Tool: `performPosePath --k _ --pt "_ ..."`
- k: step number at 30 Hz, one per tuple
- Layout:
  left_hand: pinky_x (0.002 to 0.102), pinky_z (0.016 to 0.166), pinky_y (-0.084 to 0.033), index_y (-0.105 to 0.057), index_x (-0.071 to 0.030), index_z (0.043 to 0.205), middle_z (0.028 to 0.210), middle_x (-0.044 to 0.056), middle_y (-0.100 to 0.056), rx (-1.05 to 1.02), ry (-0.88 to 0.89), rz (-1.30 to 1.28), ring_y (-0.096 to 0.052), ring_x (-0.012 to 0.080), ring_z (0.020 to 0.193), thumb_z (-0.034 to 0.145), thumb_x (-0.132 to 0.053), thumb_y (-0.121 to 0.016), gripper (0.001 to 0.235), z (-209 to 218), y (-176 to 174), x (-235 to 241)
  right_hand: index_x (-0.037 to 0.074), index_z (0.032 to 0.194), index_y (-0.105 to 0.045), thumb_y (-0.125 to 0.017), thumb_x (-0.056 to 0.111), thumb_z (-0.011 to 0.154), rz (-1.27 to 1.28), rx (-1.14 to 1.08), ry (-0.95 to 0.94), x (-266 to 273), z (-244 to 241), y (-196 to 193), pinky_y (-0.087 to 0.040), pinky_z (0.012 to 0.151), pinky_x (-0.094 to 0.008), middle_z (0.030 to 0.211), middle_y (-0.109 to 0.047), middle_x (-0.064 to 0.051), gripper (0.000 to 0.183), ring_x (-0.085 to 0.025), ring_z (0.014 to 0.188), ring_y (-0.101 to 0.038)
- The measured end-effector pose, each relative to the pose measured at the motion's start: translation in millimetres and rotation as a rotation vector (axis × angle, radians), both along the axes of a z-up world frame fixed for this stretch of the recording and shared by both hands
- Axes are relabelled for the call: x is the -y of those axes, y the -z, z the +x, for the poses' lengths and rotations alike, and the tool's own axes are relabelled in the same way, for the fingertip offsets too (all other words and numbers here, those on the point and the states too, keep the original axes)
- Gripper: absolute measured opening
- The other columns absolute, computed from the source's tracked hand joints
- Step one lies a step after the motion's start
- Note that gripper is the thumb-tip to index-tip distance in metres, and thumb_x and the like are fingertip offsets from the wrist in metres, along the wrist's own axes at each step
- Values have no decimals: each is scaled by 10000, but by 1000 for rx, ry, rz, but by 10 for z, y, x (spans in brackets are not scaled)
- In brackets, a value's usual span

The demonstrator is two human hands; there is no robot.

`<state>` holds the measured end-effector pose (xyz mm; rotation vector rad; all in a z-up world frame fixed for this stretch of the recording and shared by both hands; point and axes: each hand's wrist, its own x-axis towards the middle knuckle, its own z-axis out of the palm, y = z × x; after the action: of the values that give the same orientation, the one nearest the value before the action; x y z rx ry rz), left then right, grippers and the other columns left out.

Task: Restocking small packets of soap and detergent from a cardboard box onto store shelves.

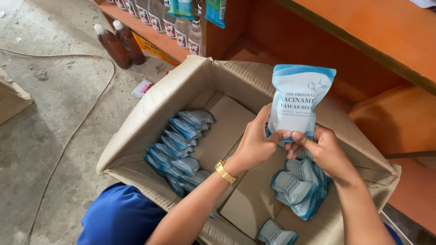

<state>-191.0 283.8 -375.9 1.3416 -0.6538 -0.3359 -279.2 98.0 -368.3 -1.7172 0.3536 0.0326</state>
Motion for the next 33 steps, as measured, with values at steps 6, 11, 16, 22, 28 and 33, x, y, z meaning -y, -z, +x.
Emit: performPosePath --k 6,11,16,22,28,33 --pt "375 975 -546 -516 11 1400 1144 191 -750 1 -34 9 -727 266 1137 880 -33 -718 559 19 31 31 -39 1037 -654 -608 190 991 4 29 2 8 4 57 -581 606 -346 803 -707 -114 238 -204 652 -702" --pt "357 934 -567 -543 17 1360 1108 179 -762 5 -31 -14 -738 225 1099 883 -9 -713 506 29 53 32 -36 1019 -638 -609 185 993 -56 40 39 -24 2 50 -566 573 -340 759 -697 -118 224 -212 607 -691" --pt "343 815 -593 -562 18 1347 1053 152 -763 -79 -3 4 -727 186 954 888 -51 -717 490 72 13 13 -41 1044 -666 -635 270 979 -94 53 46 -134 1 -91 -561 575 -329 768 -699 -106 320 -192 622 -682" --pt "318 842 -573 -522 24 1374 1100 127 -740 -120 17 -15 -694 139 1015 919 -160 -755 543 185 297 123 5 1158 -675 -562 439 985 -288 -2 47 -139 42 24 -564 691 -297 882 -725 -69 481 -145 756 -667" --pt "321 950 -553 -551 39 1328 1160 137 -728 -453 112 -129 -682 163 1076 939 -139 -732 464 317 369 94 13 1266 -619 -525 436 1009 -213 103 117 -183 56 53 -559 752 -291 1009 -694 -24 504 -102 863 -635" --pt "351 951 -564 -542 45 1309 1157 143 -726 -481 223 -137 -687 191 1084 890 -53 -740 474 323 324 43 -17 1225 -672 -531 382 1065 -370 265 212 -80 50 159 -498 806 -240 1004 -699 -5 453 -53 930 -601"
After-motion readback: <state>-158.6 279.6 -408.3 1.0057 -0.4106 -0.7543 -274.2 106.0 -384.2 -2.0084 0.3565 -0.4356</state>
